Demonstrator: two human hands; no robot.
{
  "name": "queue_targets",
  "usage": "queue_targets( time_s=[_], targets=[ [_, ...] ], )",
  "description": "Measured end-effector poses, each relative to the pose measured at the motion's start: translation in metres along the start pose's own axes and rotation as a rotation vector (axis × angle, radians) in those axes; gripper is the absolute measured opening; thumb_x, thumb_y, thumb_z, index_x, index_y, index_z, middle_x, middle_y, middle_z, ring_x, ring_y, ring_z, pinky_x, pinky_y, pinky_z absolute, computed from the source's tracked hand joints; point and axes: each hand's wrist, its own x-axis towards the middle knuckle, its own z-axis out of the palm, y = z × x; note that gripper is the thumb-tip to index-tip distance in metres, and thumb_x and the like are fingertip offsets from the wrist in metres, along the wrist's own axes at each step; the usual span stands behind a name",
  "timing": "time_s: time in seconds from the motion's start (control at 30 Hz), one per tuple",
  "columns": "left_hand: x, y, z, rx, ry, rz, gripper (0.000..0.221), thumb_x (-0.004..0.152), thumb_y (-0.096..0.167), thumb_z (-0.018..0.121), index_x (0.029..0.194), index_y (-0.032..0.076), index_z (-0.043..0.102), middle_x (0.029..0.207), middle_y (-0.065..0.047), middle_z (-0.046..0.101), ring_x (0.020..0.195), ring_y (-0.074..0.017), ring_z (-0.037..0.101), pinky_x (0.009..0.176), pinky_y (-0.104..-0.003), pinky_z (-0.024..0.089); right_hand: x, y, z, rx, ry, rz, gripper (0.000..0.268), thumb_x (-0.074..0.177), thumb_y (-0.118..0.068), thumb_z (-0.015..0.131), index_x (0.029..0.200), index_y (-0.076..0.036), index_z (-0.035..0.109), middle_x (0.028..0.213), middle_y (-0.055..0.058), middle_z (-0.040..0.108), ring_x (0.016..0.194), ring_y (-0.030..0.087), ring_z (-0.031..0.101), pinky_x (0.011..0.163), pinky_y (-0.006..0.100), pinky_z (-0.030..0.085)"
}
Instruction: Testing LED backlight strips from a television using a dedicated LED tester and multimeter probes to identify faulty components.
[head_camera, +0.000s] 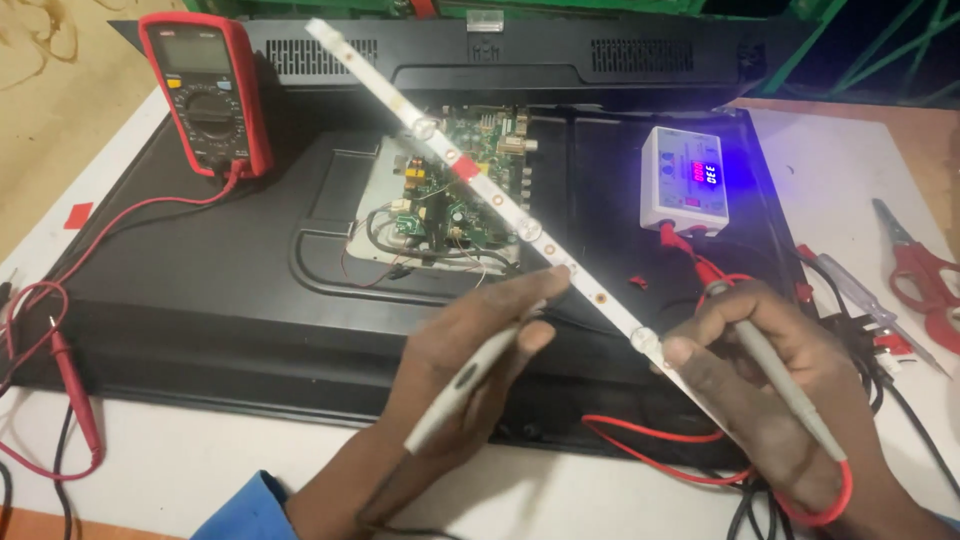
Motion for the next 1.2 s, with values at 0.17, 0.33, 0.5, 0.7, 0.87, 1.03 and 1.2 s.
queue_targets(
  time_s=[0.17, 0.33, 0.5, 0.7, 0.87, 1.03, 1.2],
  targets=[
    [0.004, 0.014, 0.001, -0.128, -0.024, -0.143, 0.047, 0.104, 0.044, 0.047, 0.133, 0.012, 0.064, 0.134, -0.009, 0.072, 0.116, -0.0185, 0.072, 0.1, -0.03, 0.056, 0.002, 0.003, -0.001, -0.051, -0.008, -0.066, 0.017, 0.085, -0.016, 0.079, 0.084, -0.01, 0.063, 0.085, 0.002, 0.077, 0.071, 0.014, 0.061, 0.066, 0.028, 0.047],
    [0.004, 0.018, 0.004, -0.327, -0.007, -0.168, 0.046, 0.105, 0.042, 0.049, 0.133, 0.009, 0.062, 0.141, -0.011, 0.068, 0.131, -0.022, 0.066, 0.107, -0.034, 0.06, -0.004, 0.0, 0.004, -0.003, -0.01, -0.049, 0.016, 0.086, -0.015, 0.078, 0.084, -0.009, 0.064, 0.085, 0.003, 0.08, 0.073, 0.014, 0.065, 0.07, 0.028, 0.05],
    [0.007, 0.021, 0.0, -0.238, -0.091, -0.129, 0.057, 0.104, 0.054, 0.041, 0.135, 0.011, 0.062, 0.141, -0.011, 0.068, 0.143, -0.0244, 0.06, 0.12, -0.036, 0.045, -0.006, 0.004, 0.003, 0.057, -0.084, -0.114, 0.018, 0.083, -0.012, 0.081, 0.083, -0.009, 0.064, 0.081, 0.005, 0.082, 0.069, 0.013, 0.072, 0.066, 0.026, 0.056],
    [0.021, 0.002, -0.02, -0.167, 0.221, 0.062, 0.036, 0.112, 0.028, 0.044, 0.132, 0.003, 0.06, 0.128, -0.013, 0.071, 0.116, -0.0256, 0.074, 0.105, -0.039, 0.062, 0.006, 0.006, -0.013, -0.264, -0.295, -0.033, 0.025, 0.074, -0.02, 0.098, 0.077, -0.016, 0.073, 0.071, -0.007, 0.073, 0.049, 0.012, 0.046, 0.052, 0.027, 0.036],
    [0.03, -0.011, -0.042, -0.094, 0.42, 0.092, 0.036, 0.114, 0.031, 0.043, 0.132, 0.002, 0.053, 0.12, -0.019, 0.069, 0.116, -0.0329, 0.076, 0.107, -0.042, 0.061, 0.014, 0.011, -0.024, -0.304, -0.417, -0.117, 0.017, 0.076, -0.017, 0.092, 0.08, -0.019, 0.076, 0.078, -0.008, 0.079, 0.046, 0.012, 0.055, 0.052, 0.027, 0.045],
    [0.033, -0.013, -0.055, -0.017, 0.557, 0.088, 0.042, 0.114, 0.039, 0.043, 0.128, 0.001, 0.057, 0.121, -0.012, 0.054, 0.103, -0.0322, 0.078, 0.095, -0.038, 0.066, 0.025, 0.005, -0.036, -0.415, -0.485, -0.153, 0.017, 0.075, -0.024, 0.095, 0.073, -0.022, 0.078, 0.07, -0.011, 0.084, 0.053, 0.009, 0.067, 0.058, 0.024, 0.052],
    [0.033, -0.014, -0.053, -0.012, 0.565, 0.122, 0.042, 0.115, 0.037, 0.043, 0.13, 0.0, 0.056, 0.116, -0.015, 0.058, 0.102, -0.0325, 0.077, 0.095, -0.04, 0.067, 0.027, 0.005, -0.043, -0.546, -0.367, -0.194, 0.024, 0.067, -0.024, 0.093, 0.083, -0.029, 0.076, 0.084, -0.018, 0.087, 0.064, 0.007, 0.075, 0.068, 0.025, 0.056]
  ],
)
